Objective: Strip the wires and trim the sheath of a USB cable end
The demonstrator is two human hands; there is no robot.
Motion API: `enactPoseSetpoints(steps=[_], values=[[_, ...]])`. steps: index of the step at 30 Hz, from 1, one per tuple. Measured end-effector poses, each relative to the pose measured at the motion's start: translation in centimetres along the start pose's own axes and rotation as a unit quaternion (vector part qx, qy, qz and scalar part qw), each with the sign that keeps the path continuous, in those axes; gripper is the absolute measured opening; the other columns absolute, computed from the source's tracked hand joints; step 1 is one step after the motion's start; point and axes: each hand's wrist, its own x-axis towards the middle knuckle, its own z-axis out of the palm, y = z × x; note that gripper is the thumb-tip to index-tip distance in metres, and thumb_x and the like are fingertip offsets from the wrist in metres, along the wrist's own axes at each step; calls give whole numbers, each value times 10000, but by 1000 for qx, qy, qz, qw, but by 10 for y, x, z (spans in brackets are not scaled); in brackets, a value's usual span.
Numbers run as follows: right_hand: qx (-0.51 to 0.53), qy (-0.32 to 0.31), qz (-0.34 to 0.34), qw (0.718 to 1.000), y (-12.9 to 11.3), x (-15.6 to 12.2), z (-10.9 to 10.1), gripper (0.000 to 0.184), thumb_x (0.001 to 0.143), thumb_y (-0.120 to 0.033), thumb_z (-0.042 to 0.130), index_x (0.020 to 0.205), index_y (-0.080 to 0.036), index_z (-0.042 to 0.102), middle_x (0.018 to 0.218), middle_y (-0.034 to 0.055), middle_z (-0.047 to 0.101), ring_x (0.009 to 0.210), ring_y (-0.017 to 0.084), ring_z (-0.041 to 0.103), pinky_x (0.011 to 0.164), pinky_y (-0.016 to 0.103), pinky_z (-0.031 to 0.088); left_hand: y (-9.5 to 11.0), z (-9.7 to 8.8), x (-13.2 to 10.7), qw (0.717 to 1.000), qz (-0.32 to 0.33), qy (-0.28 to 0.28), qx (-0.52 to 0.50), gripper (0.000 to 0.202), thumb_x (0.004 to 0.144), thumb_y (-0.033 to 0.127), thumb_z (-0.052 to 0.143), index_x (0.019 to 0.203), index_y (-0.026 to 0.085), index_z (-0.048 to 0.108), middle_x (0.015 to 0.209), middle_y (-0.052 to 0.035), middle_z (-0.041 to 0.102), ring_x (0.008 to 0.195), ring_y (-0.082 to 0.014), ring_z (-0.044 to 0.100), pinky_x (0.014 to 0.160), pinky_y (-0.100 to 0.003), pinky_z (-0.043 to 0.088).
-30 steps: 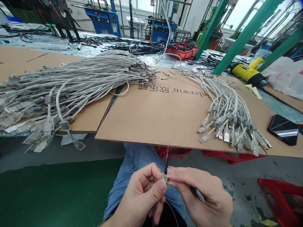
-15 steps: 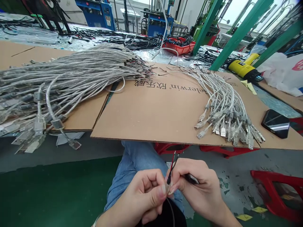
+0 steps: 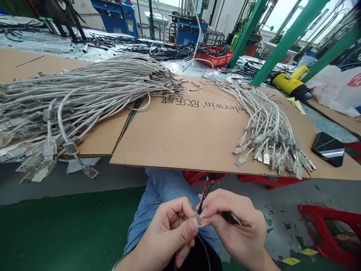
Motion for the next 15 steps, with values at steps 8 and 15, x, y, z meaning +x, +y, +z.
enactPoseSetpoints(steps=[8,15], values=[[9,-66,72,995,4,-6,-4,232,826,-32,570,647,-180,578,631,-7,604,586,115,562,557,216,444,7,-3,-4,998,-49,-21,39,427,707,509,722,636,165,478,470,77,458,305,19,266,296,-105,152],[35,-55,104,992,5,-8,2,236,879,-127,544,655,-200,528,647,-22,565,574,107,515,536,213,408,3,-2,-4,999,-22,-22,8,377,750,497,690,685,155,543,469,71,462,307,7,275,312,-132,137]])
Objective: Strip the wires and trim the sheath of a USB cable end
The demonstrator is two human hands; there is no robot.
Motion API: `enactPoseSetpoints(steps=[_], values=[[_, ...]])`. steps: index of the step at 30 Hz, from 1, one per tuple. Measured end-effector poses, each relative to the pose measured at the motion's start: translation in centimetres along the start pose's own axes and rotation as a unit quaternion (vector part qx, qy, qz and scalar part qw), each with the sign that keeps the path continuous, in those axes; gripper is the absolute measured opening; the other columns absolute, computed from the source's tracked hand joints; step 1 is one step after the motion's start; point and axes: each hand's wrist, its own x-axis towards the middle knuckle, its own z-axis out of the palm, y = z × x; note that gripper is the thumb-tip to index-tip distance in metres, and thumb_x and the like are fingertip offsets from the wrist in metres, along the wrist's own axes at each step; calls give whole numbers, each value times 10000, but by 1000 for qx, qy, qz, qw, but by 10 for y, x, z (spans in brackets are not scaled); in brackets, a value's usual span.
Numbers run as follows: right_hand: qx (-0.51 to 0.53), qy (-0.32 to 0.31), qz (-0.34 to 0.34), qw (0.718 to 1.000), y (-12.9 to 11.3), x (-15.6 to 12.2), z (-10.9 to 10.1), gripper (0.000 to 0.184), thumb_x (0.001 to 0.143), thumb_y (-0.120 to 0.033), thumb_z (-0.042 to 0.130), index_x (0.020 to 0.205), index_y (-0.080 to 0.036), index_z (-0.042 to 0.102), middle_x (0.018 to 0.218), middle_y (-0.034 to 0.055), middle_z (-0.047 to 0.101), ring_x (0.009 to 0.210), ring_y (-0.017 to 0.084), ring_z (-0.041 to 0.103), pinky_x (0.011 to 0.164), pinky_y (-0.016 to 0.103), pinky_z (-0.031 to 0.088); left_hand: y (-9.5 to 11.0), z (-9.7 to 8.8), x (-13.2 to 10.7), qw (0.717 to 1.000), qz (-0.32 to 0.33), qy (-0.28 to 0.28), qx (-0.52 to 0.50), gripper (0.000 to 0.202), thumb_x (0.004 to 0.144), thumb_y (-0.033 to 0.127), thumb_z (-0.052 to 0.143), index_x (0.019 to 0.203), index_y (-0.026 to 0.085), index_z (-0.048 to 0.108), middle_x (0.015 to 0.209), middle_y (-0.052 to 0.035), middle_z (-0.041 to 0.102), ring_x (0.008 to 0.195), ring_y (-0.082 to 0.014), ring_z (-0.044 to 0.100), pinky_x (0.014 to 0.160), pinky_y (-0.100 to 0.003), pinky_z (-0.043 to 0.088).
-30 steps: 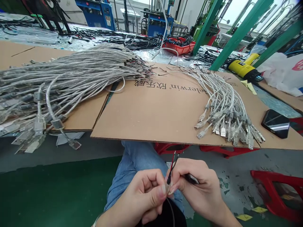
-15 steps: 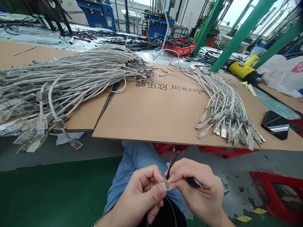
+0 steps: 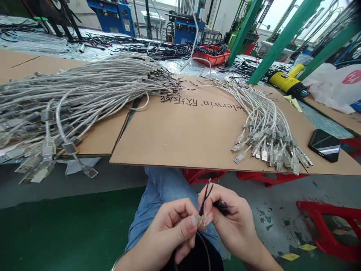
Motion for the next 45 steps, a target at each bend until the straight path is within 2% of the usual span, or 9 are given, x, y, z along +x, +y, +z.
enactPoseSetpoints(steps=[4,6,9,12,17,25,33,39,45], values=[[23,17,10,1000,2,3,1,267,894,-277,570,644,-202,516,619,-27,535,547,113,498,502,218,411,0,0,0,999,13,-16,-48,385,770,499,670,662,140,578,476,63,446,327,1,262,330,-141,148],[21,34,4,999,1,4,-1,257,880,-296,600,647,-199,549,627,-24,549,568,117,516,520,222,423,1,1,-1,998,32,6,-44,385,777,496,663,659,137,586,492,60,454,339,3,269,347,-139,162],[-8,51,-14,999,-3,4,-5,96,848,-174,635,763,-194,675,685,-2,618,634,124,567,571,221,444,3,3,-1,994,74,74,0,357,760,476,689,675,146,581,514,59,488,342,5,302,358,-135,182],[-70,28,-41,996,-9,2,-9,175,826,-67,616,915,-175,720,716,21,662,633,122,602,570,207,471,4,6,0,984,110,128,49,352,745,453,710,649,156,548,520,63,489,350,-8,343,369,-137,223],[-120,-3,-68,990,-17,3,-10,156,811,-30,600,861,-120,717,697,49,663,588,120,607,536,193,498,6,9,-1,963,147,174,144,326,747,437,707,650,157,571,567,51,486,407,-37,389,393,-146,309],[-246,-94,-131,956,-26,6,-24,141,846,-34,550,847,-64,688,694,93,662,546,147,574,463,251,437,12,8,-5,971,94,144,169,292,770,397,685,651,166,551,531,75,424,405,-35,315,372,-148,237],[-374,-91,-248,889,-26,8,-24,303,953,-144,439,751,-97,660,629,97,686,475,159,551,410,286,391,11,4,-3,986,37,109,120,391,712,514,702,647,171,526,464,113,340,357,-19,231,333,-145,176],[-392,-76,-241,885,-20,6,-19,261,915,-124,458,718,-173,621,647,70,691,547,174,615,465,287,460,12,6,-1,982,61,136,114,381,732,490,698,643,167,518,481,90,424,347,-13,263,348,-156,177],[-392,-41,-230,890,-12,9,-16,138,851,-64,525,861,-165,619,662,54,671,576,177,621,486,285,464,13,7,-1,984,84,134,78,359,750,480,691,663,153,573,509,65,483,357,-16,316,388,-170,209]])
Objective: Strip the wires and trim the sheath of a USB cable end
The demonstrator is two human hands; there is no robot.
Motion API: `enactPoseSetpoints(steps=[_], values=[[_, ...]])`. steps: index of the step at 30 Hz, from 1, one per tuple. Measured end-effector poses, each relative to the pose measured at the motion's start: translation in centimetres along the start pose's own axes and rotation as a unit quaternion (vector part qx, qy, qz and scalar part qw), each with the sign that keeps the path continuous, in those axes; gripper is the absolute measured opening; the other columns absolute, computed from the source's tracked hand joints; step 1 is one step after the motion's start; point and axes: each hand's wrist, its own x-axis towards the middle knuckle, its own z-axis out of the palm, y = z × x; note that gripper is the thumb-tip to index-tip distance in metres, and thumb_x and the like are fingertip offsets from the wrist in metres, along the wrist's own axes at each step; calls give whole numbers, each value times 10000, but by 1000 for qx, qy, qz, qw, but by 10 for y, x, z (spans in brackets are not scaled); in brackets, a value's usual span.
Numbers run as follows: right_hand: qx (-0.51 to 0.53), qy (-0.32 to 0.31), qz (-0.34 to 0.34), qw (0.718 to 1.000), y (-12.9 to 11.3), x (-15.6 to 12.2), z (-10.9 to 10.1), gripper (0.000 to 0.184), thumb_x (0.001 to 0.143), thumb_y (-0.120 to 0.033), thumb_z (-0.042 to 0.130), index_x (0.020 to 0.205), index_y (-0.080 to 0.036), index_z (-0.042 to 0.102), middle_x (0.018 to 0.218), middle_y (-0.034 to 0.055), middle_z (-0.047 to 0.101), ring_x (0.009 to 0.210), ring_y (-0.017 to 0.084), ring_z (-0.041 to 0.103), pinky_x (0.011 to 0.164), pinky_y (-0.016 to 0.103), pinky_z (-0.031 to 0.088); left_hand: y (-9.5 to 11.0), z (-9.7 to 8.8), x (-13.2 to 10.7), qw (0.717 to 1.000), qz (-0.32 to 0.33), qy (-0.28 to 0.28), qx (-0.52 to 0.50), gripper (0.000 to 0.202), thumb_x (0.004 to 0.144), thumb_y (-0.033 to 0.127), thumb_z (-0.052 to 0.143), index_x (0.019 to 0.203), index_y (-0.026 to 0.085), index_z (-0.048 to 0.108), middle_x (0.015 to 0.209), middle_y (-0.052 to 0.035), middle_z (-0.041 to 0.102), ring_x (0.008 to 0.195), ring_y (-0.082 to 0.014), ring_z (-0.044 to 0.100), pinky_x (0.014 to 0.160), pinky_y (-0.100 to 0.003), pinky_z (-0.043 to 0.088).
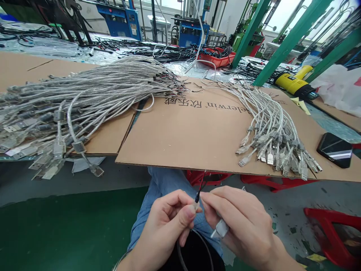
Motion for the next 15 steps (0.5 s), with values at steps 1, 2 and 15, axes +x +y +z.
enactPoseSetpoints(steps=[1,2,15], values=[[10,4,10,1000,1,1,0,143,838,-46,537,876,-156,620,672,55,669,578,173,616,490,281,463,0,0,0,1000,0,-5,-10,354,752,482,690,674,152,587,520,60,494,360,-15,323,388,-167,211],[31,10,25,999,2,1,0,155,826,-29,547,892,-149,621,681,55,666,582,167,613,501,275,469,-1,-1,0,1000,1,-10,-20,353,758,483,684,677,151,596,525,56,500,362,-14,326,390,-164,213],[276,43,178,944,-3,11,-5,194,777,-34,659,894,-181,711,740,29,698,623,138,639,542,214,525,-6,1,2,994,-37,-35,-99,351,792,478,654,684,147,606,474,62,496,305,4,312,334,-143,153]])
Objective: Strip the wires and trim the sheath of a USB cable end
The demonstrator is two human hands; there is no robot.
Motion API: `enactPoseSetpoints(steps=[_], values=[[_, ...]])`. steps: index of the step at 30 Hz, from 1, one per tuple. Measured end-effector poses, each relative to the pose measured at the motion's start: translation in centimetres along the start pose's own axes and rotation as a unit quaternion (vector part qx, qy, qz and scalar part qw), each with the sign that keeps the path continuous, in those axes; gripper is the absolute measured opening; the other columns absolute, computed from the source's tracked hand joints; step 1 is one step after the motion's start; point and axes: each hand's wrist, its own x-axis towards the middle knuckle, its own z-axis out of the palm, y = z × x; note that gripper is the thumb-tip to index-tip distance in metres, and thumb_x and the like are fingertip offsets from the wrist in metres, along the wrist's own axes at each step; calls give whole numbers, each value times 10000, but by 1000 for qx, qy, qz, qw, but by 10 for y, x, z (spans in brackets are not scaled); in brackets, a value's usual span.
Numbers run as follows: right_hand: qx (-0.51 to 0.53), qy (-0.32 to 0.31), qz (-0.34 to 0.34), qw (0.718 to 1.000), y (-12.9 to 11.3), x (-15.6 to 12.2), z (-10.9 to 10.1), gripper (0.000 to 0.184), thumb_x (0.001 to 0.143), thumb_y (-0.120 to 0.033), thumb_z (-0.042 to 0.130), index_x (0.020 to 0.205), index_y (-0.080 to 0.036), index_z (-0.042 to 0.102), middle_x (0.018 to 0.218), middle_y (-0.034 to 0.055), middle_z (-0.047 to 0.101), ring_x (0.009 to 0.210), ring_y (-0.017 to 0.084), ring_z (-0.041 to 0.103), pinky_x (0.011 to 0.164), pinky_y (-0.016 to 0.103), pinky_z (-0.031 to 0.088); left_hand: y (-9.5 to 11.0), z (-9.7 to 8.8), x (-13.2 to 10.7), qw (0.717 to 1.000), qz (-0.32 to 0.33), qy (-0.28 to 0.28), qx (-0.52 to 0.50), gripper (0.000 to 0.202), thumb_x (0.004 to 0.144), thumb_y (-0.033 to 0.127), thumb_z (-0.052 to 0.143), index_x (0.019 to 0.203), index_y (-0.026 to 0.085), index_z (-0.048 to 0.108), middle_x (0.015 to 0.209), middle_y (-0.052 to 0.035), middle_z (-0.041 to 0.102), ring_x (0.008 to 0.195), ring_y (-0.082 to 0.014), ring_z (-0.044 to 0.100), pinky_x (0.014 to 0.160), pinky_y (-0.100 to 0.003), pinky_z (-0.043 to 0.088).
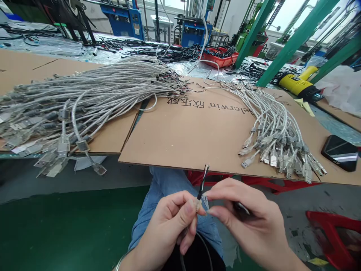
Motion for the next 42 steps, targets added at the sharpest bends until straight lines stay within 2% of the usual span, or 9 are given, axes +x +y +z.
enactPoseSetpoints(steps=[3,7,15,21,25,30,34,38,42], values=[[-9,43,-47,998,-2,-4,9,224,737,7,677,893,-151,713,731,46,714,632,144,664,577,206,552,-1,1,0,1000,14,3,-4,343,784,459,671,671,156,557,503,60,525,307,3,349,336,-135,179],[-20,76,-50,996,0,-9,16,218,750,0,665,865,-179,712,717,44,737,603,155,682,551,212,570,1,2,-2,999,31,16,23,381,755,478,690,644,161,510,496,58,533,314,-12,373,343,-139,219],[-39,95,-90,991,0,-13,16,232,747,8,668,874,-183,708,720,26,756,651,147,713,637,177,579,3,4,-3,998,19,6,59,401,769,509,657,642,168,489,500,60,515,316,-15,351,343,-150,204],[16,79,-38,996,4,-11,18,175,760,-19,670,744,-191,698,626,20,716,548,156,679,529,225,573,1,0,-8,995,-1,-17,99,384,796,518,620,669,177,497,477,88,427,338,-17,263,347,-165,159],[66,28,-13,997,6,-12,15,195,805,-48,627,666,-179,662,571,17,660,510,148,640,483,240,534,2,-4,-9,991,-52,-68,104,393,803,534,601,670,178,503,467,86,376,364,-36,207,344,-189,130],[66,-7,5,998,6,-17,12,227,836,-96,629,626,-181,609,563,3,616,514,132,597,479,230,476,3,-4,-5,987,-87,-123,53,406,777,536,634,655,175,492,467,89,372,358,-24,188,339,-181,111],[80,-13,24,996,6,-16,13,239,859,-204,641,629,-183,580,578,-4,590,520,126,569,484,227,441,0,-5,-4,987,-94,-127,24,422,757,541,656,641,169,494,452,95,365,334,-12,183,319,-174,99],[91,8,43,995,6,-13,16,297,877,-281,620,604,-183,557,562,-10,567,501,116,531,466,218,421,-3,-4,-2,989,-83,-119,3,426,757,541,657,635,157,521,450,85,377,330,-12,184,322,-183,95],[101,37,46,993,6,-12,19,276,864,-249,634,605,-188,559,564,-18,581,508,114,543,477,211,443,-3,-3,-2,994,-61,-91,17,432,781,536,633,626,140,557,465,71,384,359,-22,202,349,-192,114]])
